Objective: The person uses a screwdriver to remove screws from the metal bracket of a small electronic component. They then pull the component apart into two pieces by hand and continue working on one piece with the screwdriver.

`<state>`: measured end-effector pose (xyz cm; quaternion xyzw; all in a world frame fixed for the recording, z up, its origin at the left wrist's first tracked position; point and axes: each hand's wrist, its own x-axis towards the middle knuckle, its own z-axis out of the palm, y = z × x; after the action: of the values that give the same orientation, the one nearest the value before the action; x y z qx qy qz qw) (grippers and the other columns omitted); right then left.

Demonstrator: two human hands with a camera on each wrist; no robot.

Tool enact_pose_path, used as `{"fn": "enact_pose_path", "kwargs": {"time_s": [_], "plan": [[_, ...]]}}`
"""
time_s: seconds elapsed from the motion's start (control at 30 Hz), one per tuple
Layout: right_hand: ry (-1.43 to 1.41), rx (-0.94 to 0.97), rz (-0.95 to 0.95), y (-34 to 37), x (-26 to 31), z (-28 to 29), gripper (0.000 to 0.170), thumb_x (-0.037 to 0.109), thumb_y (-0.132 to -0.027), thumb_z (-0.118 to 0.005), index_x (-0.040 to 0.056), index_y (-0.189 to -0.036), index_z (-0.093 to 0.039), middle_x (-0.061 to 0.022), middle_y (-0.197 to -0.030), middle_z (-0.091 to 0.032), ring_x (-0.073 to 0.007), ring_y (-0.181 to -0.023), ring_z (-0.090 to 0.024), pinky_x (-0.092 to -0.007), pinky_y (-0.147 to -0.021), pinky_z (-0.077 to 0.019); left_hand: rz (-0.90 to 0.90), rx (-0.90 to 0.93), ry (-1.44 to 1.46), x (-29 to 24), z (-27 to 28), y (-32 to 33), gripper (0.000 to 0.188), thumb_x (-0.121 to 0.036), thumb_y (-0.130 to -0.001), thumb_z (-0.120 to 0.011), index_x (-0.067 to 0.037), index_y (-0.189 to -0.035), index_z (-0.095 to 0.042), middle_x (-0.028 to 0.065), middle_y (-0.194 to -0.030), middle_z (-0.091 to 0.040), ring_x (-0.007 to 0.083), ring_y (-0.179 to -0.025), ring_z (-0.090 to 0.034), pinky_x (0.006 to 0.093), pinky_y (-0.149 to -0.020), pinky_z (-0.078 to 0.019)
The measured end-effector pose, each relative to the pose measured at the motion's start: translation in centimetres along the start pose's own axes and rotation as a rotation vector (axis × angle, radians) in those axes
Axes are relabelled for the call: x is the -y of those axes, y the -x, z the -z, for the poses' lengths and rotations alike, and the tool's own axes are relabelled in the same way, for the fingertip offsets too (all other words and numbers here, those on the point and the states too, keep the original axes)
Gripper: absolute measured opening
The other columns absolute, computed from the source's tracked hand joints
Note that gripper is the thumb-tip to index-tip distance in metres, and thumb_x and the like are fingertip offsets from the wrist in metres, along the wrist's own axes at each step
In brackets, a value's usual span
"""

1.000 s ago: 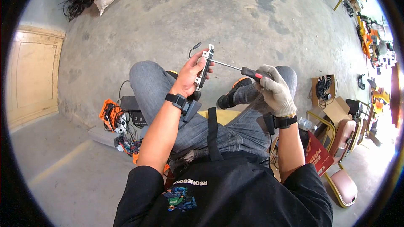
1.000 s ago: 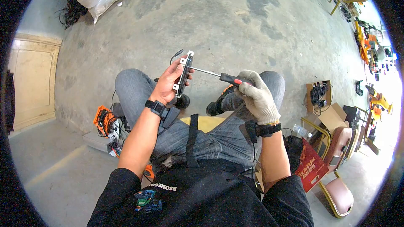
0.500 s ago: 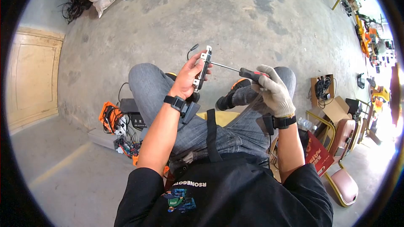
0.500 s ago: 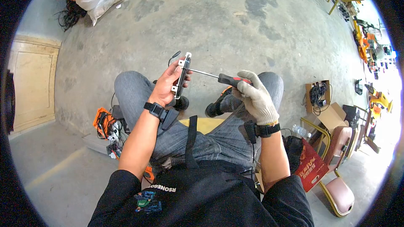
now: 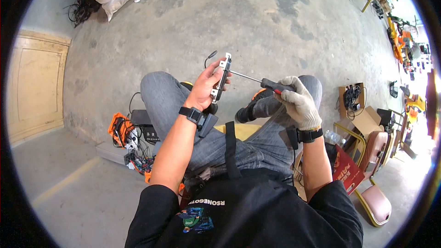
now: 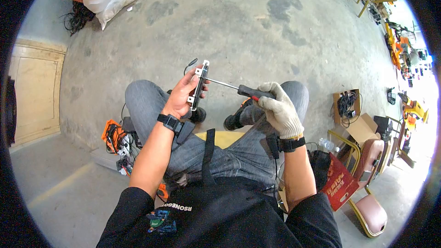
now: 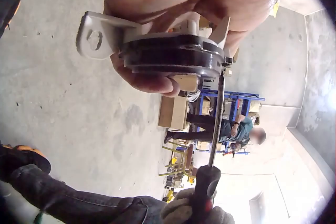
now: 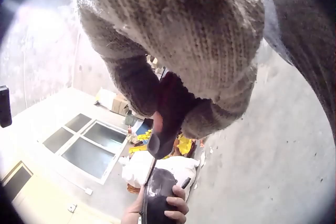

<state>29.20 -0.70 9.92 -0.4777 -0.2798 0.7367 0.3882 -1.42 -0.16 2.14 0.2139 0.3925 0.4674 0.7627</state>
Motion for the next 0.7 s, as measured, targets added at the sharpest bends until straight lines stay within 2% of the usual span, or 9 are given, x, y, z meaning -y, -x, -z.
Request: {"fn": "enact_pose_path", "kwargs": {"time_s": [0.27, 0.33, 0.4, 0.43, 0.5, 0.53, 0.6, 0.63, 0.7], "plan": [[-0.089, -0.019, -0.01, 0.2, 0.1, -0.2, 0.031, -0.002, -0.085, -0.066, 0.0, -0.115, -0.057, -0.0092, -0.107, -0.059, -0.0211, -0.097, -0.064, -0.0369, -0.09, -0.0573, -0.006, -0.016, -0.003, -0.1, -0.1, 0.1, 0.049, -0.029, -0.102, -0.059, -0.016, -0.148, -0.047, 0.0072, -0.109, -0.066, 0.0151, -0.092, -0.063, 0.0278, -0.074, -0.0531], [-0.096, -0.033, -0.006, 0.2, 0.1, -0.1, 0.03, -0.001, -0.086, -0.066, 0.0001, -0.115, -0.057, -0.0096, -0.106, -0.059, -0.0215, -0.096, -0.064, -0.0367, -0.088, -0.0579, -0.005, -0.012, 0.013, 0.0, -0.1, 0.1, 0.047, -0.024, -0.102, -0.059, -0.017, -0.148, -0.048, 0.0063, -0.108, -0.068, 0.0135, -0.089, -0.066, 0.0268, -0.071, -0.0531], [-0.245, -0.056, -0.024, 0.0, 0.0, 0.2, 0.039, 0.004, -0.087, -0.066, -0.0036, -0.123, -0.053, -0.0116, -0.107, -0.058, -0.0223, -0.091, -0.065, -0.0324, -0.08, -0.0578, 0.0, -0.019, 0.003, 0.0, -0.1, 0.1, 0.047, -0.024, -0.102, -0.059, -0.017, -0.147, -0.048, 0.0062, -0.108, -0.068, 0.0134, -0.089, -0.066, 0.0269, -0.071, -0.0533], [-0.245, -0.056, -0.022, -0.1, 0.1, 0.2, 0.039, 0.004, -0.087, -0.066, -0.0036, -0.123, -0.053, -0.0116, -0.107, -0.058, -0.0223, -0.091, -0.065, -0.0324, -0.08, -0.0578, 0.007, -0.027, -0.006, 0.0, -0.2, 0.1, 0.047, -0.024, -0.102, -0.059, -0.017, -0.147, -0.048, 0.0062, -0.108, -0.068, 0.0134, -0.089, -0.065, 0.027, -0.071, -0.0535], [-0.477, 0.106, -0.067, -0.1, 0.5, -0.1, 0.045, 0.008, -0.087, -0.068, -0.0034, -0.127, -0.051, -0.0111, -0.106, -0.058, -0.0225, -0.09, -0.065, -0.0331, -0.077, -0.0585, 0.009, -0.02, -0.008, 0.1, -0.2, 0.1, 0.047, -0.024, -0.102, -0.059, -0.017, -0.147, -0.048, 0.0063, -0.108, -0.068, 0.0135, -0.088, -0.065, 0.0271, -0.071, -0.0537], [-0.477, 0.106, -0.065, 0.2, 1.1, -0.9, 0.045, 0.008, -0.087, -0.068, -0.0034, -0.127, -0.051, -0.0111, -0.106, -0.058, -0.0225, -0.09, -0.065, -0.0331, -0.077, -0.0585, 0.013, -0.014, -0.009, 0.1, -0.2, 0.0, 0.047, -0.024, -0.102, -0.059, -0.017, -0.147, -0.048, 0.0063, -0.108, -0.068, 0.0136, -0.088, -0.065, 0.0273, -0.071, -0.0539], [-0.241, 0.167, -0.058, 1.0, 2.0, -3.0, 0.047, 0.009, -0.087, -0.067, -0.0033, -0.128, -0.05, -0.0096, -0.104, -0.059, -0.0198, -0.088, -0.064, -0.0305, -0.074, -0.0565, 0.02, -0.003, -0.01, 0.5, -0.1, -0.2, 0.047, -0.023, -0.102, -0.059, -0.016, -0.147, -0.048, 0.0065, -0.108, -0.068, 0.0137, -0.088, -0.065, 0.0272, -0.071, -0.054], [-0.243, 0.163, -0.056, 0.8, 1.8, -3.9, 0.047, 0.009, -0.087, -0.067, -0.0033, -0.128, -0.05, -0.0096, -0.104, -0.059, -0.0198, -0.088, -0.064, -0.0305, -0.074, -0.0565, 0.026, 0.005, -0.011, 0.5, -0.2, -0.2, 0.046, -0.022, -0.103, -0.058, -0.016, -0.147, -0.047, 0.0067, -0.108, -0.067, 0.0138, -0.088, -0.065, 0.0271, -0.071, -0.054], [0.16, 0.197, -0.036, -0.1, 1.5, -5.5, 0.045, 0.007, -0.085, -0.066, -0.0034, -0.126, -0.05, -0.0087, -0.102, -0.059, -0.0173, -0.086, -0.063, -0.0296, -0.071, -0.0545, 0.043, 0.009, -0.04, 0.6, -0.7, -0.3, 0.046, -0.022, -0.103, -0.058, -0.015, -0.147, -0.047, 0.0069, -0.109, -0.067, 0.0139, -0.089, -0.065, 0.027, -0.071, -0.054]]}}
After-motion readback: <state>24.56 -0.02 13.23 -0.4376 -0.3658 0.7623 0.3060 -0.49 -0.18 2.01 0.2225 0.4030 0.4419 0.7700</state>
